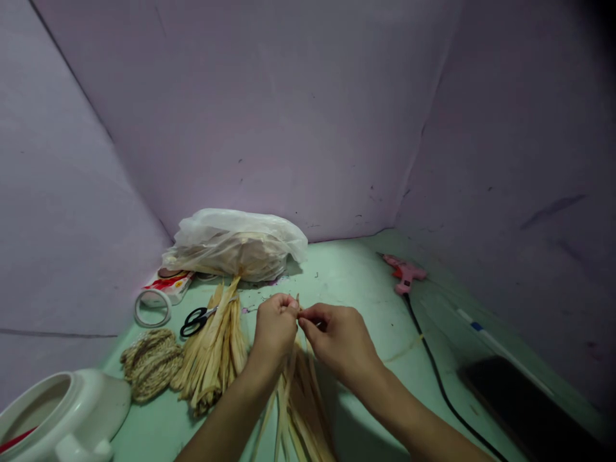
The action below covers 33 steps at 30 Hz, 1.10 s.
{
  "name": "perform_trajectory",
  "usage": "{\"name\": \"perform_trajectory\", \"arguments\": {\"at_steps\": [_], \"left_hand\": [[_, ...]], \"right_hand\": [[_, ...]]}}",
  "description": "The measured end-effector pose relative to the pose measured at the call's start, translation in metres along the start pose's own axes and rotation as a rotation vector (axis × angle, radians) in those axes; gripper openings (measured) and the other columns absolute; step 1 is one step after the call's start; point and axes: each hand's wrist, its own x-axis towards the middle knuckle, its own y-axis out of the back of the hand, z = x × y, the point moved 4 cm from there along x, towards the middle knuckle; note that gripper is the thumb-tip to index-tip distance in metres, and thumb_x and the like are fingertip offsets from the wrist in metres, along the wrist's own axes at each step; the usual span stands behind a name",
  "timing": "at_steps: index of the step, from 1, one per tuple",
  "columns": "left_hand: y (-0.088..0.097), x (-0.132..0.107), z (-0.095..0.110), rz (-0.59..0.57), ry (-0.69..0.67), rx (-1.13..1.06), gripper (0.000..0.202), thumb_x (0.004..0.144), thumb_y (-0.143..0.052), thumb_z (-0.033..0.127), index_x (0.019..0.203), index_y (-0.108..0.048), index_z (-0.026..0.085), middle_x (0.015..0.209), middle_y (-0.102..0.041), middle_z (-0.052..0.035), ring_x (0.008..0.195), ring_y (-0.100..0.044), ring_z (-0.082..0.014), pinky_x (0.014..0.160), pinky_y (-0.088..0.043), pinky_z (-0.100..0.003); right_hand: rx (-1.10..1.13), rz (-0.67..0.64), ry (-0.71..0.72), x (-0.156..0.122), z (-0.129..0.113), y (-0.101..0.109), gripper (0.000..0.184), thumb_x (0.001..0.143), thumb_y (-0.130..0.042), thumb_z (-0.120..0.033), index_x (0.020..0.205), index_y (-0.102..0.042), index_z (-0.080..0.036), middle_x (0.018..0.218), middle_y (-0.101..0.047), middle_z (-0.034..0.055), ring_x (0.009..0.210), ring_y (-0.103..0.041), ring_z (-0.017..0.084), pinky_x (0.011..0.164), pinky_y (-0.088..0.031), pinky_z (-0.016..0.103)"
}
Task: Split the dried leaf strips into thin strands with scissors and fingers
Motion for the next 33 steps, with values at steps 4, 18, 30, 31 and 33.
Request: {"name": "perform_trajectory", "arguments": {"at_steps": [4,18,30,31,33], "left_hand": [[0.002,-0.003,0.005,-0.016,0.083,-0.159,0.009,0.062,-0.048,0.019,0.055,-0.042,0.018,0.036,-0.033,0.0099,0.03,-0.022,-0.0034,0.036,-0.017,-0.017],[-0.001,-0.007,0.01,-0.246,0.167,-0.241,0.013,0.059,-0.053,0.023,0.058,-0.041,0.017,0.04,-0.043,0.0074,0.028,-0.018,-0.0003,0.031,-0.007,-0.015],[-0.006,-0.008,0.008,-0.261,0.146,-0.243,0.016,0.059,-0.057,0.025,0.056,-0.045,0.015,0.041,-0.046,0.0058,0.027,-0.021,0.0001,0.03,-0.009,-0.015],[-0.006,-0.007,0.008,-0.253,0.14,-0.238,0.015,0.059,-0.057,0.025,0.057,-0.044,0.015,0.04,-0.047,0.0057,0.028,-0.021,0.0001,0.031,-0.01,-0.015],[-0.006,-0.007,0.009,-0.248,0.13,-0.224,0.014,0.059,-0.056,0.024,0.059,-0.044,0.016,0.04,-0.047,0.0057,0.028,-0.022,-0.0001,0.031,-0.011,-0.014]], "right_hand": [[-0.237,0.006,0.134,-0.01,-0.011,-0.009,0.027,0.076,-0.044,-0.02,0.089,-0.067,-0.024,0.081,-0.07,0.006,0.067,-0.061,0.019,0.056,-0.036,0.026],[0.117,0.057,0.02,0.003,-0.007,0.029,0.019,0.073,-0.051,-0.03,0.077,-0.068,-0.021,0.075,-0.068,0.0043,0.067,-0.058,0.018,0.06,-0.04,0.027],[0.554,-0.079,-0.194,0.017,0.018,-0.002,0.019,0.068,-0.056,-0.032,0.068,-0.062,-0.014,0.057,-0.057,0.0009,0.047,-0.048,0.01,0.043,-0.04,0.022],[0.522,-0.072,-0.17,0.017,0.018,0.0,0.019,0.068,-0.056,-0.032,0.069,-0.063,-0.014,0.059,-0.058,0.0013,0.049,-0.049,0.01,0.046,-0.04,0.022],[0.492,-0.082,-0.131,0.018,0.018,0.001,0.018,0.068,-0.057,-0.031,0.069,-0.064,-0.014,0.061,-0.061,0.0021,0.057,-0.052,0.012,0.054,-0.042,0.023]]}}
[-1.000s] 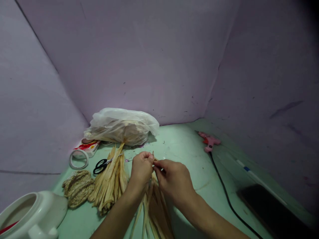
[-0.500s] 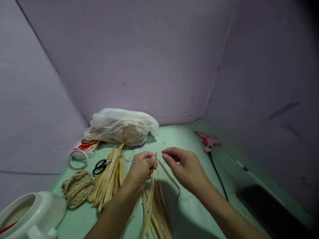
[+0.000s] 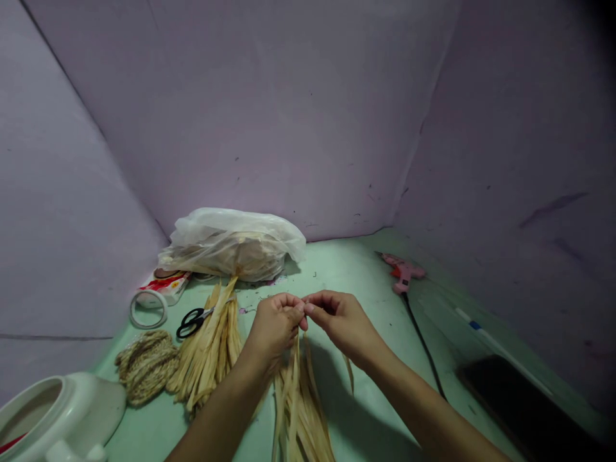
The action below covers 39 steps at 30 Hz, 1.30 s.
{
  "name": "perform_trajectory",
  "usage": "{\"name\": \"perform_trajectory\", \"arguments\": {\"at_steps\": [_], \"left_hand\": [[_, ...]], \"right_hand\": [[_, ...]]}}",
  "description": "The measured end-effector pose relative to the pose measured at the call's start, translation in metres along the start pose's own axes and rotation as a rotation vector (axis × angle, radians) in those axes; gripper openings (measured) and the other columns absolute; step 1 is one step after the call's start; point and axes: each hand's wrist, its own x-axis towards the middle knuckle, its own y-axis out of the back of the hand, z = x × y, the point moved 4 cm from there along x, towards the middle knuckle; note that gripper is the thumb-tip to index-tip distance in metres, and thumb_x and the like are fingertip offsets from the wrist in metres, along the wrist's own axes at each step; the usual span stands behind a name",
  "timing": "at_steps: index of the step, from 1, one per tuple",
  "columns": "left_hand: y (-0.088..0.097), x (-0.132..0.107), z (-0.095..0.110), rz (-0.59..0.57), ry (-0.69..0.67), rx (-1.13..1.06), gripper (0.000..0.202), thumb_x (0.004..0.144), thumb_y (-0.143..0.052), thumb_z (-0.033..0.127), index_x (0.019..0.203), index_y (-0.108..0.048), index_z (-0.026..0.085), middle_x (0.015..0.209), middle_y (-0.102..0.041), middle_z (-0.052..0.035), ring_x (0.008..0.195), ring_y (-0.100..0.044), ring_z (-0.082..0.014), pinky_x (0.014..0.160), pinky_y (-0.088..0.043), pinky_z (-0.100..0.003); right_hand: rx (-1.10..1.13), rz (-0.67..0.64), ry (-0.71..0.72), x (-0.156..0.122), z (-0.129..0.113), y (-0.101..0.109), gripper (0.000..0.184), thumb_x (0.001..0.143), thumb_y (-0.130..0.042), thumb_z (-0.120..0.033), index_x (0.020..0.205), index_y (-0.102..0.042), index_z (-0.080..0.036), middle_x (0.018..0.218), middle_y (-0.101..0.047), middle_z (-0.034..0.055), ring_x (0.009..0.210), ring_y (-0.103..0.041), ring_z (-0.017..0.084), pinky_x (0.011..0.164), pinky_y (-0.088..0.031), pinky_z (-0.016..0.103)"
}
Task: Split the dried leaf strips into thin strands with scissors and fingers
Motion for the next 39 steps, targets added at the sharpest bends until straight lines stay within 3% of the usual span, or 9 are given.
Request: {"name": "perform_trajectory", "arguments": {"at_steps": [5,10,16,21,24,31,36,37,39], "left_hand": [[-0.002,0.0,-0.001,-0.004,-0.004,0.011,0.015,0.061,-0.055,0.024,0.062,-0.042,0.017,0.04,-0.046,0.0067,0.029,-0.021,-0.0003,0.031,-0.011,-0.014],[-0.001,0.002,0.0,0.0,-0.048,0.093,0.021,0.064,-0.053,0.031,0.079,-0.046,0.018,0.045,-0.051,0.0059,0.029,-0.023,-0.0032,0.032,-0.014,-0.016],[0.012,0.0,0.019,0.185,-0.293,0.647,0.016,0.063,-0.054,0.028,0.056,-0.06,0.015,0.053,-0.055,0.0004,0.05,-0.045,-0.0109,0.05,-0.032,-0.021],[0.009,-0.008,0.021,0.183,-0.236,0.681,0.019,0.065,-0.054,0.029,0.056,-0.062,0.015,0.049,-0.053,0.0004,0.048,-0.044,-0.0117,0.049,-0.032,-0.022],[0.001,-0.013,0.017,0.177,-0.285,0.733,0.018,0.067,-0.052,0.026,0.057,-0.063,0.016,0.053,-0.058,-0.0014,0.051,-0.048,-0.0126,0.052,-0.033,-0.023],[-0.012,-0.026,0.018,0.124,-0.473,0.957,0.019,0.071,-0.049,0.022,0.059,-0.063,0.019,0.063,-0.063,-0.0031,0.058,-0.052,-0.0143,0.057,-0.032,-0.025],[0.006,-0.023,0.033,0.277,-0.442,0.745,0.017,0.07,-0.05,0.026,0.07,-0.064,0.016,0.068,-0.062,-0.0036,0.064,-0.053,-0.0149,0.062,-0.037,-0.026],[0.009,-0.018,0.031,0.258,-0.392,0.658,0.018,0.069,-0.052,0.026,0.073,-0.064,0.015,0.068,-0.061,-0.0041,0.065,-0.053,-0.015,0.062,-0.038,-0.026],[0.009,-0.008,0.021,0.078,-0.231,0.449,0.023,0.066,-0.054,0.029,0.076,-0.064,0.011,0.065,-0.058,-0.0035,0.058,-0.051,-0.0131,0.058,-0.04,-0.025]], "right_hand": [[0.025,-0.1,-0.021,0.001,0.003,-0.002,0.025,0.071,-0.052,-0.033,0.057,-0.063,-0.014,0.058,-0.061,0.0024,0.055,-0.05,0.011,0.056,-0.038,0.024],[0.105,-0.027,-0.06,0.003,0.006,0.0,0.023,0.066,-0.057,-0.034,0.055,-0.062,-0.014,0.053,-0.058,0.0012,0.051,-0.047,0.01,0.053,-0.036,0.023],[-0.06,0.122,-0.03,0.004,0.005,0.007,0.021,0.065,-0.057,-0.032,0.056,-0.065,-0.014,0.045,-0.051,-0.0018,0.044,-0.04,0.009,0.046,-0.03,0.023],[-0.028,0.148,0.0,0.004,0.006,0.008,0.022,0.066,-0.055,-0.029,0.053,-0.065,-0.015,0.05,-0.058,0.0009,0.051,-0.048,0.011,0.054,-0.036,0.024],[0.095,0.156,-0.027,0.004,0.008,0.006,0.019,0.065,-0.057,-0.029,0.055,-0.064,-0.015,0.053,-0.059,0.0012,0.054,-0.049,0.012,0.057,-0.037,0.024],[0.218,0.158,-0.172,0.003,0.011,0.006,0.017,0.064,-0.058,-0.03,0.065,-0.065,-0.014,0.055,-0.056,-0.0001,0.038,-0.025,0.005,0.039,-0.02,0.023],[0.195,-0.014,-0.13,0.003,0.007,0.0,0.021,0.065,-0.059,-0.032,0.055,-0.059,-0.014,0.05,-0.05,-0.0029,0.039,-0.021,0.003,0.039,-0.015,0.022],[0.194,-0.055,-0.129,0.002,0.006,-0.002,0.022,0.065,-0.059,-0.033,0.054,-0.059,-0.014,0.049,-0.049,-0.0031,0.039,-0.022,0.003,0.04,-0.015,0.022],[0.199,-0.119,-0.115,0.001,0.003,-0.006,0.023,0.066,-0.059,-0.034,0.055,-0.058,-0.014,0.049,-0.049,-0.0033,0.04,-0.024,0.004,0.04,-0.015,0.022]]}}
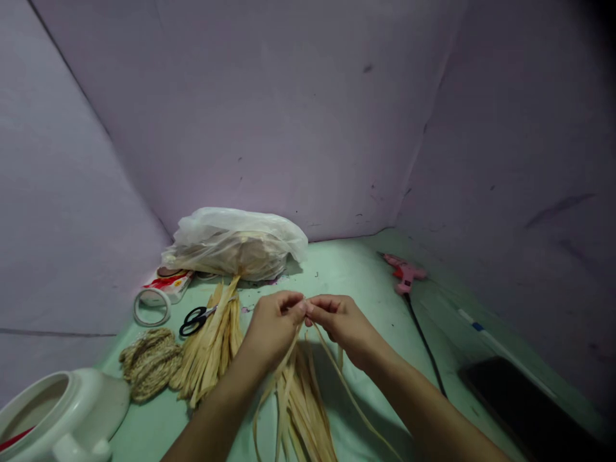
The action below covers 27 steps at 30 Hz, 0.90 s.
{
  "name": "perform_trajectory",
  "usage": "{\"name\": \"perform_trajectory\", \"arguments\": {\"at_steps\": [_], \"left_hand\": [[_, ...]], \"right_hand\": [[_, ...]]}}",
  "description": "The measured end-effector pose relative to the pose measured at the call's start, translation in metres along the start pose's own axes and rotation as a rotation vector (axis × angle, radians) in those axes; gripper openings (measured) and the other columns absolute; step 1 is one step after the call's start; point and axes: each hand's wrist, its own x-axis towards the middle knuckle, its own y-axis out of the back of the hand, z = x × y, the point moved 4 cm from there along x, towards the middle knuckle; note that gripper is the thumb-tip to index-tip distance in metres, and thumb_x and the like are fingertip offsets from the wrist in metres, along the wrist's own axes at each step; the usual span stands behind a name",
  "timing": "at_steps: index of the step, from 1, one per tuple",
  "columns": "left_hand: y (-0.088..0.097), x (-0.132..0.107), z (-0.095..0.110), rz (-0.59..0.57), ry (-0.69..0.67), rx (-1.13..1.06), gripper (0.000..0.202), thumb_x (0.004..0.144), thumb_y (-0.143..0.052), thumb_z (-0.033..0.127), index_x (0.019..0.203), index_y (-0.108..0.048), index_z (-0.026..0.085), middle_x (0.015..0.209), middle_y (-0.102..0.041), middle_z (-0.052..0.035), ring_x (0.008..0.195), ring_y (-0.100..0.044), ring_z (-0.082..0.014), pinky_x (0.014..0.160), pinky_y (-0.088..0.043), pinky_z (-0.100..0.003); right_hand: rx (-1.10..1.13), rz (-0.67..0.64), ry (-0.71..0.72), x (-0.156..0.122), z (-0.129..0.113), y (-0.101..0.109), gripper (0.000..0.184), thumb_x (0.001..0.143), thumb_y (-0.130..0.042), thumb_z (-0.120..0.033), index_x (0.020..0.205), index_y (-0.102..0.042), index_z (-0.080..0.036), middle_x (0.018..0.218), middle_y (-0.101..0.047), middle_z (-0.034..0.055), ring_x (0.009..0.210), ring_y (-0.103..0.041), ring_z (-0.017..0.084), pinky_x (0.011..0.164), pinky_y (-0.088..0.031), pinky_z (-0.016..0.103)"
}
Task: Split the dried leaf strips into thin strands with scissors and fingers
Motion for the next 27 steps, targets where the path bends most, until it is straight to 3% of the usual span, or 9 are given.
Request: {"name": "perform_trajectory", "arguments": {"at_steps": [3,8,12,16,22,27], "left_hand": [[-0.011,0.005,-0.012,-0.263,0.111,-0.265,0.028,0.066,-0.054,0.035,0.072,-0.063,0.009,0.058,-0.05,0.0,0.044,-0.041,-0.0067,0.045,-0.036,-0.021],[-0.012,0.006,-0.014,-0.248,0.094,-0.265,0.02,0.061,-0.059,0.029,0.064,-0.061,0.009,0.054,-0.046,0.0025,0.041,-0.034,-0.0037,0.038,-0.028,-0.017],[-0.01,0.006,-0.014,-0.179,0.088,-0.206,0.016,0.059,-0.057,0.027,0.058,-0.06,0.01,0.054,-0.05,0.0014,0.041,-0.039,-0.0057,0.04,-0.031,-0.019],[-0.006,0.008,-0.014,-0.067,0.049,0.011,0.016,0.063,-0.053,0.025,0.057,-0.059,0.012,0.049,-0.048,0.0025,0.038,-0.038,-0.007,0.041,-0.03,-0.021],[-0.001,0.006,-0.009,0.157,-0.085,0.338,0.014,0.066,-0.05,0.02,0.057,-0.059,0.015,0.054,-0.055,0.0009,0.055,-0.046,-0.0112,0.054,-0.032,-0.022],[-0.002,0.005,-0.012,0.261,-0.072,0.286,0.012,0.065,-0.049,0.02,0.057,-0.057,0.016,0.055,-0.057,0.0005,0.055,-0.048,-0.0118,0.054,-0.033,-0.022]], "right_hand": [[-0.013,-0.055,0.021,0.0,-0.001,-0.003,0.022,0.066,-0.058,-0.034,0.057,-0.056,-0.014,0.047,-0.045,-0.0045,0.041,-0.024,0.004,0.041,-0.016,0.021],[-0.003,-0.057,0.089,0.001,0.001,-0.002,0.017,0.066,-0.057,-0.025,0.08,-0.053,-0.016,0.053,-0.051,-0.004,0.047,-0.039,0.007,0.047,-0.027,0.021],[-0.018,0.003,0.136,0.001,0.002,-0.001,0.026,0.067,-0.055,-0.021,0.091,-0.045,-0.018,0.054,-0.053,-0.0052,0.05,-0.044,0.009,0.05,-0.031,0.021],[-0.154,0.048,0.16,0.001,0.001,0.002,0.024,0.069,-0.053,-0.023,0.092,-0.049,-0.017,0.055,-0.053,-0.0041,0.048,-0.045,0.009,0.048,-0.032,0.021],[-0.561,0.176,0.201,-0.002,-0.001,0.01,0.019,0.07,-0.054,-0.034,0.067,-0.064,-0.018,0.062,-0.064,0.0029,0.056,-0.052,0.014,0.052,-0.035,0.024],[-0.634,0.224,0.186,-0.012,-0.009,0.003,0.022,0.072,-0.052,-0.034,0.07,-0.068,-0.019,0.065,-0.068,0.0037,0.057,-0.057,0.015,0.052,-0.036,0.024]]}}
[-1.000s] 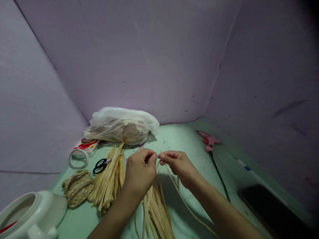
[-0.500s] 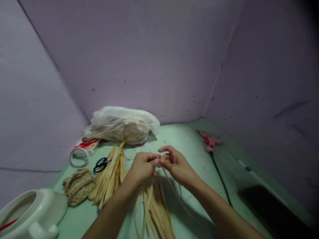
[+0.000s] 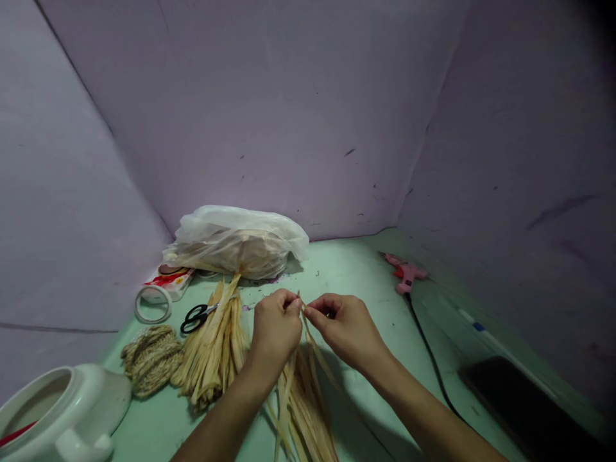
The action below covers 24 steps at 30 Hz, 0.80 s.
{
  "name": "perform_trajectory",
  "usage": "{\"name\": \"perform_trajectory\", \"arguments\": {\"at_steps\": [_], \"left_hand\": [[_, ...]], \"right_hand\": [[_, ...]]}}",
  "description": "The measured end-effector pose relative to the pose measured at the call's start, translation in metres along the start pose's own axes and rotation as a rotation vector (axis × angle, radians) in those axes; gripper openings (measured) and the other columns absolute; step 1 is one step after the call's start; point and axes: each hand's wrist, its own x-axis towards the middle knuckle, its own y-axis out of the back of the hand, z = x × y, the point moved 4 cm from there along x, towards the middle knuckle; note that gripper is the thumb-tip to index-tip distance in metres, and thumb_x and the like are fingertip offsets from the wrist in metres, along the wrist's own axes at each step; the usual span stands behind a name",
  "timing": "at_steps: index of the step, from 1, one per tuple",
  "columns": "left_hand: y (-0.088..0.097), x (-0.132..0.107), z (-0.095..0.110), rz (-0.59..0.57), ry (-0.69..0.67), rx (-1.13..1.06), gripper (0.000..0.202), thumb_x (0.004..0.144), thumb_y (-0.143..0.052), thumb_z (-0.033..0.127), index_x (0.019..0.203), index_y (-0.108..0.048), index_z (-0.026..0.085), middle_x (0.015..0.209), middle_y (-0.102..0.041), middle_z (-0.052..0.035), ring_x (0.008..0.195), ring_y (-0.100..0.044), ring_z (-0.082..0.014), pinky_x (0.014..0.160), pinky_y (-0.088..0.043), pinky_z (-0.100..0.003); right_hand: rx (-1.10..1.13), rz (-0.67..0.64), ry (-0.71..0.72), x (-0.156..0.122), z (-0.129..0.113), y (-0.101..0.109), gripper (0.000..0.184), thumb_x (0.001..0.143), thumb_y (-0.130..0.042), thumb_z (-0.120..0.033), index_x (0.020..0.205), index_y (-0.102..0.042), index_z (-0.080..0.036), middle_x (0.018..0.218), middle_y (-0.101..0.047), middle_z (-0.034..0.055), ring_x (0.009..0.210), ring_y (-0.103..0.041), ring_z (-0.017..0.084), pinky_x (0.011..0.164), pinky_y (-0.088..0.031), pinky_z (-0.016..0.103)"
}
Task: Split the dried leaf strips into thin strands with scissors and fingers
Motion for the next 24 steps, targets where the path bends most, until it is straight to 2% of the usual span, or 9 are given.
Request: {"name": "perform_trajectory", "arguments": {"at_steps": [4,9,12,14,17,19,21,22,24], "left_hand": [[-0.001,0.001,-0.003,-0.017,0.125,-0.256,0.008,0.062,-0.052,0.02,0.055,-0.053,0.015,0.048,-0.051,0.0031,0.045,-0.045,-0.0093,0.047,-0.033,-0.02],[-0.003,0.001,-0.005,-0.068,0.27,-0.478,0.01,0.059,-0.053,0.024,0.056,-0.049,0.016,0.042,-0.048,0.005,0.034,-0.035,-0.0055,0.039,-0.027,-0.019],[-0.004,0.0,-0.005,-0.089,0.33,-0.504,0.01,0.058,-0.054,0.023,0.057,-0.049,0.015,0.046,-0.054,0.0024,0.035,-0.036,-0.0054,0.038,-0.026,-0.018],[-0.002,0.001,-0.005,-0.081,0.331,-0.486,0.009,0.057,-0.054,0.022,0.055,-0.048,0.015,0.043,-0.051,0.0034,0.034,-0.034,-0.0044,0.037,-0.023,-0.017],[0.0,0.003,-0.003,-0.121,0.306,-0.484,0.011,0.056,-0.054,0.022,0.053,-0.046,0.015,0.04,-0.045,0.0057,0.033,-0.03,-0.0031,0.036,-0.021,-0.017],[-0.001,0.002,-0.001,-0.193,0.306,-0.518,0.012,0.055,-0.054,0.023,0.054,-0.046,0.015,0.041,-0.044,0.0062,0.033,-0.03,-0.0029,0.036,-0.02,-0.016],[-0.004,0.0,0.0,-0.26,0.313,-0.55,0.013,0.056,-0.055,0.025,0.056,-0.046,0.015,0.041,-0.044,0.0068,0.032,-0.027,-0.0019,0.035,-0.017,-0.016],[-0.005,-0.001,0.001,-0.285,0.314,-0.561,0.014,0.057,-0.055,0.026,0.057,-0.046,0.015,0.041,-0.044,0.0071,0.031,-0.024,-0.0012,0.034,-0.015,-0.016],[-0.007,-0.002,0.002,-0.322,0.308,-0.576,0.016,0.059,-0.056,0.028,0.06,-0.047,0.015,0.043,-0.045,0.007,0.031,-0.02,-0.0002,0.034,-0.013,-0.016]], "right_hand": [[-0.192,0.06,0.137,-0.011,-0.016,-0.002,0.021,0.076,-0.048,-0.028,0.075,-0.069,-0.022,0.069,-0.069,0.0033,0.059,-0.059,0.014,0.053,-0.034,0.023],[-0.561,0.143,0.33,-0.026,-0.027,-0.012,0.02,0.077,-0.046,-0.02,0.08,-0.066,-0.022,0.064,-0.066,0.0028,0.055,-0.057,0.014,0.047,-0.023,0.025],[-0.638,0.08,0.361,-0.034,-0.033,-0.019,0.019,0.076,-0.047,-0.015,0.076,-0.065,-0.02,0.065,-0.066,0.0029,0.056,-0.058,0.014,0.046,-0.02,0.026],[-0.616,-0.021,0.348,-0.037,-0.037,-0.02,0.017,0.074,-0.049,-0.016,0.067,-0.065,-0.019,0.064,-0.066,0.003,0.053,-0.057,0.013,0.046,-0.019,0.026],[-0.398,-0.187,0.259,-0.033,-0.037,-0.014,0.024,0.072,-0.054,-0.032,0.055,-0.063,-0.02,0.052,-0.063,0.0015,0.046,-0.052,0.012,0.044,-0.023,0.025],[-0.135,-0.118,0.174,-0.023,-0.033,-0.003,0.024,0.073,-0.053,-0.037,0.06,-0.065,-0.02,0.056,-0.064,0.0012,0.051,-0.054,0.013,0.048,-0.032,0.024],[0.132,0.062,0.077,-0.01,-0.022,0.009,0.017,0.073,-0.052,-0.032,0.074,-0.064,-0.02,0.071,-0.066,0.0029,0.065,-0.057,0.015,0.061,-0.04,0.025],[0.25,0.095,0.006,-0.004,-0.015,0.011,0.016,0.072,-0.054,-0.03,0.079,-0.062,-0.019,0.076,-0.065,0.0039,0.069,-0.057,0.015,0.065,-0.041,0.027],[0.506,-0.011,-0.18,0.004,-0.001,0.004,0.018,0.069,-0.055,-0.03,0.082,-0.058,-0.017,0.076,-0.061,0.0034,0.066,-0.055,0.014,0.064,-0.042,0.028]]}}
